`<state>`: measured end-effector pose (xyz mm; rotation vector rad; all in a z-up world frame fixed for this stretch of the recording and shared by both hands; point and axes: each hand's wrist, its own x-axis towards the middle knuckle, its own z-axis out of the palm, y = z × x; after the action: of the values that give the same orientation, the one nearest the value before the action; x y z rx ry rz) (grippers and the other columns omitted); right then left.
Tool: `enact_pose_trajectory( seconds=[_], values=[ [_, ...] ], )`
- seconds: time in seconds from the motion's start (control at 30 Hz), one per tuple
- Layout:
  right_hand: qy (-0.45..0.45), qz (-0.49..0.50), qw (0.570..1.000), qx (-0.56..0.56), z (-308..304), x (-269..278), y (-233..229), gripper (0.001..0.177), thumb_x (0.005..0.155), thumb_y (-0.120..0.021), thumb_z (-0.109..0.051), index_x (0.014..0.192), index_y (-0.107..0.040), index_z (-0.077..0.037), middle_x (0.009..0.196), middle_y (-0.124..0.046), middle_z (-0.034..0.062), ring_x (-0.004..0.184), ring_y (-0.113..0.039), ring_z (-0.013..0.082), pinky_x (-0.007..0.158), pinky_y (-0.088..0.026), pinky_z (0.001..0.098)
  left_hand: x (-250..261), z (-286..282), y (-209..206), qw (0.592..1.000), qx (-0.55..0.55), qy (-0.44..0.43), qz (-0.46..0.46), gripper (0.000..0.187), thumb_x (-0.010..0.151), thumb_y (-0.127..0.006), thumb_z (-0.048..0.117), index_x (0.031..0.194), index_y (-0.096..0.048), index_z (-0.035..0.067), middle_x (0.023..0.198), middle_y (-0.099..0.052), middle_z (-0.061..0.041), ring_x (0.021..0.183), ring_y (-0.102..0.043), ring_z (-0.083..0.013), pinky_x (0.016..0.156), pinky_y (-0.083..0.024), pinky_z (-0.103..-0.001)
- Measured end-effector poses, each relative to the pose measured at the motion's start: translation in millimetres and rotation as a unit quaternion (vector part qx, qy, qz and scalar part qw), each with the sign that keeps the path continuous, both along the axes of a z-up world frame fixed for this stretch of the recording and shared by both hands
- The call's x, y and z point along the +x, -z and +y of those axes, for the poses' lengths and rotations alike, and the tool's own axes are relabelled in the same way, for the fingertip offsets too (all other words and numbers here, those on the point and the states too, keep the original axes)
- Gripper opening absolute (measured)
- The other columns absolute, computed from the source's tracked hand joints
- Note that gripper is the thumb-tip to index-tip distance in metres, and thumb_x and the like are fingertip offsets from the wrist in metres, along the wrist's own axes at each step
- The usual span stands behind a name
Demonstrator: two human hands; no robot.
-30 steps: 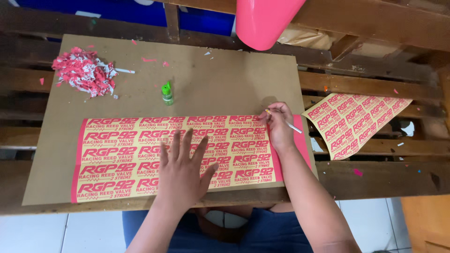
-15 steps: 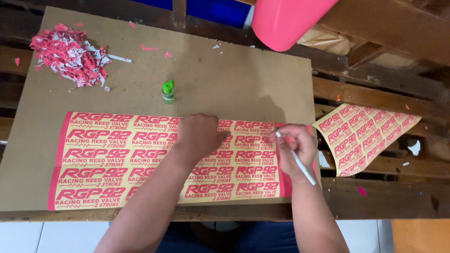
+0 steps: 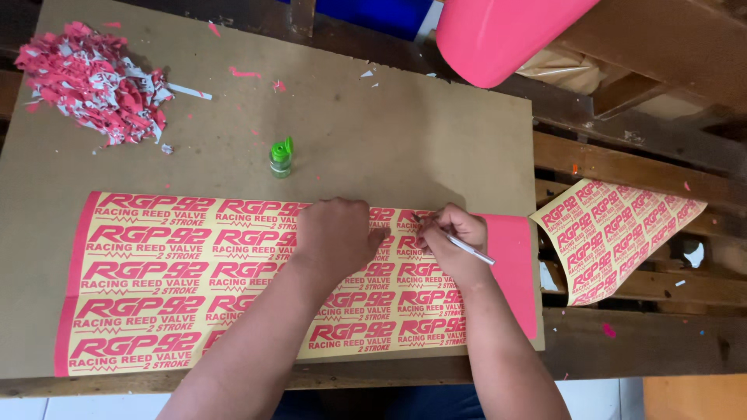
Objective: The person uses a craft knife to cut out individual stickers from a sheet of red and yellow racing-themed stickers on a wooden table. They carefully trace the outlines of the text and logos, removing excess material.
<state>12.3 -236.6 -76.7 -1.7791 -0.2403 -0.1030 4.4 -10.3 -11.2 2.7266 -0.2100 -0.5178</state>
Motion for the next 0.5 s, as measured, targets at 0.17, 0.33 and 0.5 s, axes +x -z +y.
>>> enact_pose_trajectory(
  seconds=[0.17, 0.33, 0.5],
  values=[
    [0.018, 0.046, 0.999, -0.002, 2.8, 0.0, -7.1, 0.017, 0.081, -0.060, 0.013, 0.065, -0.061, 0.006, 0.062, -0.067, 0.0208, 0.047, -0.065, 0.0168, 0.038, -0.058, 0.0276, 1.0, 0.9, 2.4, 1.000, -0.010, -0.001, -0.002, 0.045, 0.090, -0.068, 0.051, 0.100, -0.077, 0.008, 0.084, -0.074, -0.012, 0.086, -0.076, -0.0372, 0.064, -0.060, -0.048],
    [0.018, 0.041, 0.999, 0.004, 1.1, 1.5, -3.4, 0.020, 0.081, -0.061, 0.014, 0.062, -0.058, 0.006, 0.060, -0.066, 0.0214, 0.045, -0.064, 0.0169, 0.037, -0.057, 0.0284, -1.4, 0.8, 0.0, 1.000, -0.005, 0.001, -0.014, 0.044, 0.089, -0.069, 0.050, 0.098, -0.077, 0.007, 0.082, -0.074, -0.012, 0.083, -0.076, -0.0366, 0.063, -0.060, -0.047],
    [0.008, 0.032, 0.999, 0.012, -0.4, 1.1, -1.7, 0.019, 0.079, -0.058, 0.015, 0.062, -0.058, 0.007, 0.060, -0.066, 0.0214, 0.044, -0.064, 0.0170, 0.037, -0.057, 0.0273, -3.6, 0.9, -1.3, 1.000, -0.005, 0.001, -0.019, 0.044, 0.089, -0.069, 0.050, 0.097, -0.077, 0.008, 0.081, -0.073, -0.012, 0.084, -0.077, -0.0367, 0.063, -0.060, -0.047]
  ],
)
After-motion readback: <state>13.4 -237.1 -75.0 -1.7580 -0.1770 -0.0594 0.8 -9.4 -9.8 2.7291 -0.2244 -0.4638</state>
